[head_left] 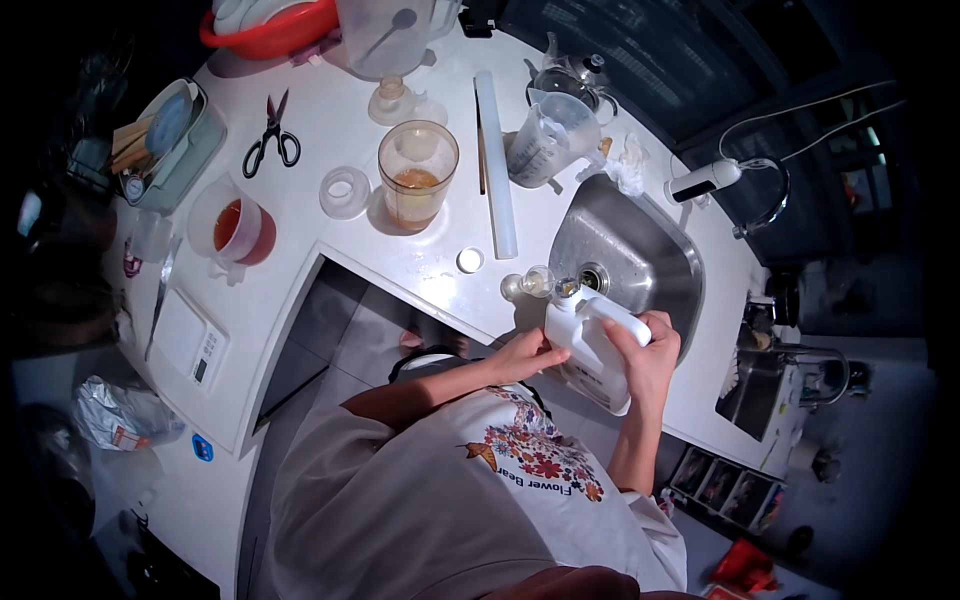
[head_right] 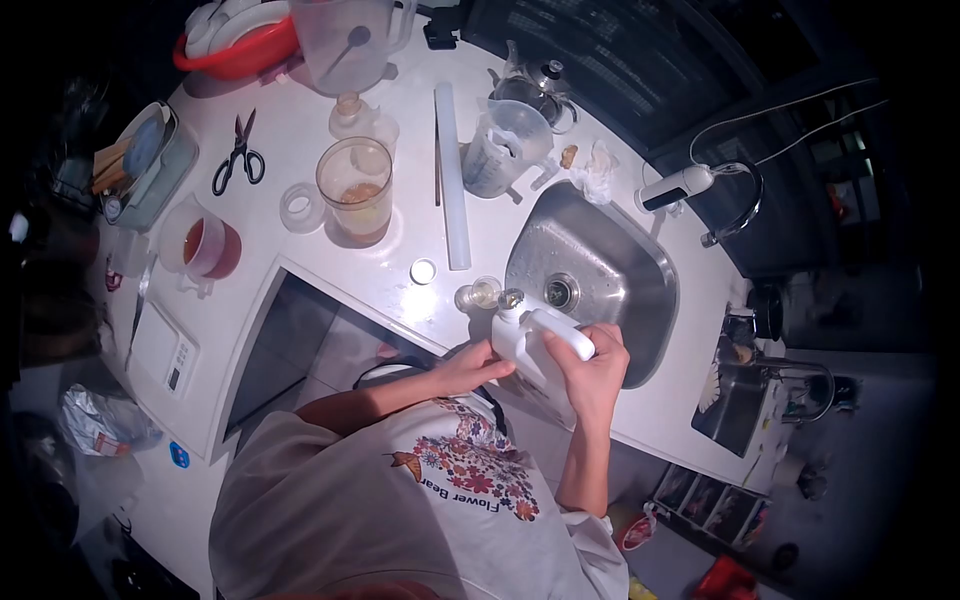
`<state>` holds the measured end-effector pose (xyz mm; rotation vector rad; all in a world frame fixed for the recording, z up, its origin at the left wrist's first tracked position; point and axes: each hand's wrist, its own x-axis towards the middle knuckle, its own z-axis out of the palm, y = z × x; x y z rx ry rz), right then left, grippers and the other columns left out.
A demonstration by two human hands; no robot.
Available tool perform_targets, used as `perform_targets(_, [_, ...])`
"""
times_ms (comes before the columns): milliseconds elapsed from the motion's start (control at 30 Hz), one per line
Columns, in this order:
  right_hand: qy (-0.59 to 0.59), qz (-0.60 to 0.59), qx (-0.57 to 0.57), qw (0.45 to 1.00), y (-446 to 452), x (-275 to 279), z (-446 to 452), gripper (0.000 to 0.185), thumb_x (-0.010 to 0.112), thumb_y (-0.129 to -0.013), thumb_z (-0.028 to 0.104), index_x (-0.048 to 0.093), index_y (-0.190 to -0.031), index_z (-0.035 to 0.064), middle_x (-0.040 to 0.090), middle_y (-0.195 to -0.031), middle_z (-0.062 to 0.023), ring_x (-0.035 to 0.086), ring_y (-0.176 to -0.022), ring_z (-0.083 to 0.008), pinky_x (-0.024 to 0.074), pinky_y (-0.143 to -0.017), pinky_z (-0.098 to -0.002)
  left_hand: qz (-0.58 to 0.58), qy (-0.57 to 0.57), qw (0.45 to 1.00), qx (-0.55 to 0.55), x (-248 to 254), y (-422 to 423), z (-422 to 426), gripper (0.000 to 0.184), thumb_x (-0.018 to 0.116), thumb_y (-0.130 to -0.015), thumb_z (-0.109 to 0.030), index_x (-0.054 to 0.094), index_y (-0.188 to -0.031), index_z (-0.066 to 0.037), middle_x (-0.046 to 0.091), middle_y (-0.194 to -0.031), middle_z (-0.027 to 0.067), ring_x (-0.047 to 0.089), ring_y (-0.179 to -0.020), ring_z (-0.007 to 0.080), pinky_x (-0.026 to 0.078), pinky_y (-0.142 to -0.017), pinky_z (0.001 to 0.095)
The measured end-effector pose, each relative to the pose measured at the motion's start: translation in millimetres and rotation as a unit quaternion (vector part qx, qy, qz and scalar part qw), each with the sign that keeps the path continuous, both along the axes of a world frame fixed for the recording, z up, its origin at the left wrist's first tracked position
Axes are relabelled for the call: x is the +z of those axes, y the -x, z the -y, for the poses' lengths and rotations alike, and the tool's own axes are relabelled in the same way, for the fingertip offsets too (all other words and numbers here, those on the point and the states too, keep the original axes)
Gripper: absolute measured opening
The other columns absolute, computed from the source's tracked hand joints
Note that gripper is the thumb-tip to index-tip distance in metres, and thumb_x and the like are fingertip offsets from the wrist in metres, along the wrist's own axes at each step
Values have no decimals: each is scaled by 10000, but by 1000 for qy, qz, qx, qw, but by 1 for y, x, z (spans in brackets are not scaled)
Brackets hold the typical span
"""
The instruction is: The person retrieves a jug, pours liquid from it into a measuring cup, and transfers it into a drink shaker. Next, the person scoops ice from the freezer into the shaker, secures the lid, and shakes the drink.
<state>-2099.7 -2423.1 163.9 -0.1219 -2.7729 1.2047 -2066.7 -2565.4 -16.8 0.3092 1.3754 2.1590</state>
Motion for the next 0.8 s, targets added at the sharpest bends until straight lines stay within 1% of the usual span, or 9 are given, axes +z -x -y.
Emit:
perform_targets(67, [12, 1, -6, 1000, -1, -2, -1, 280, 821, -653, 148, 619, -641, -47, 576, -733, -88, 531, -748, -184, 430, -673, -312, -6, -9, 1000, 9, -1, 0, 0, 570, 603, -945, -334, 380, -1313, 40, 573, -1169, 128, 573, -1037, 162, 474, -894, 305])
perform_targets(267, [25, 6, -15, 1000, -2, -3, -1, 273, 819, -652, 141, 621, -642, -47, 581, -737, -90, 532, -753, -188, 432, -683, -314, -8, -20, 999, 26, 3, -2, 1, 560, 604, -948, -324, 376, -1307, 41, 570, -1163, 123, 571, -1045, 166, 475, -894, 313])
perform_targets(367, [28, 6, -17, 999, -2, -4, -2, 270, 816, -652, 133, 616, -634, -47, 578, -734, -88, 530, -759, -187, 429, -687, -311, -14, -21, 999, 27, -4, -2, -1, 563, 603, -949, -322, 368, -1311, 38, 570, -1159, 118, 573, -1045, 166, 478, -892, 319])
perform_targets(467, [46, -1, -18, 999, -4, -5, -5, 266, 812, -653, 115, 601, -626, -44, 575, -728, -82, 524, -769, -183, 422, -692, -307, -36, -14, 998, 39, -5, 0, -1, 539, 604, -949, -314, 383, -1297, 34, 585, -1137, 115, 587, -1012, 164, 487, -876, 320])
perform_targets(500, [54, -4, -19, 998, -5, -6, -7, 265, 811, -653, 108, 595, -624, -43, 573, -726, -79, 521, -773, -182, 419, -694, -306, -47, 10, 998, 43, -2, 1, 1, 534, 611, -945, -312, 393, -1288, 35, 594, -1125, 117, 595, -1003, 166, 492, -866, 320])
perform_targets(567, [79, -20, -23, 996, -9, -7, -10, 255, 805, -659, 89, 584, -622, -33, 573, -731, -73, 513, -784, -176, 409, -709, -301, -69, 58, 995, 49, 5, 3, 6, 522, 624, -938, -308, 414, -1271, 35, 611, -1100, 122, 610, -985, 170, 502, -847, 319])
perform_targets(667, [136, -54, -15, 989, -14, -13, -20, 241, 796, -667, 64, 572, -623, -14, 570, -746, -62, 505, -803, -171, 396, -735, -301, -39, 55, 997, 46, 19, 3, 10, 494, 609, -950, -247, 413, -1321, 14, 561, -1215, 97, 564, -1111, 168, 471, -943, 330])
perform_targets(767, [204, -79, -24, 975, -22, -23, -32, 229, 781, -675, 40, 561, -619, 6, 558, -750, -48, 499, -828, -171, 387, -771, -307, -2, 7, 999, 33, 18, 4, 21, 442, 634, -932, -208, 457, -1271, 13, 573, -1198, 106, 569, -1117, 155, 484, -911, 307])
perform_targets(800, [228, -85, -32, 969, -25, -26, -36, 227, 775, -677, 31, 557, -617, 12, 552, -749, -43, 497, -837, -172, 384, -785, -310, 0, 56, 996, 64, 18, 2, 26, 442, 655, -913, -190, 465, -1260, 7, 577, -1179, 104, 576, -1087, 150, 488, -891, 300])
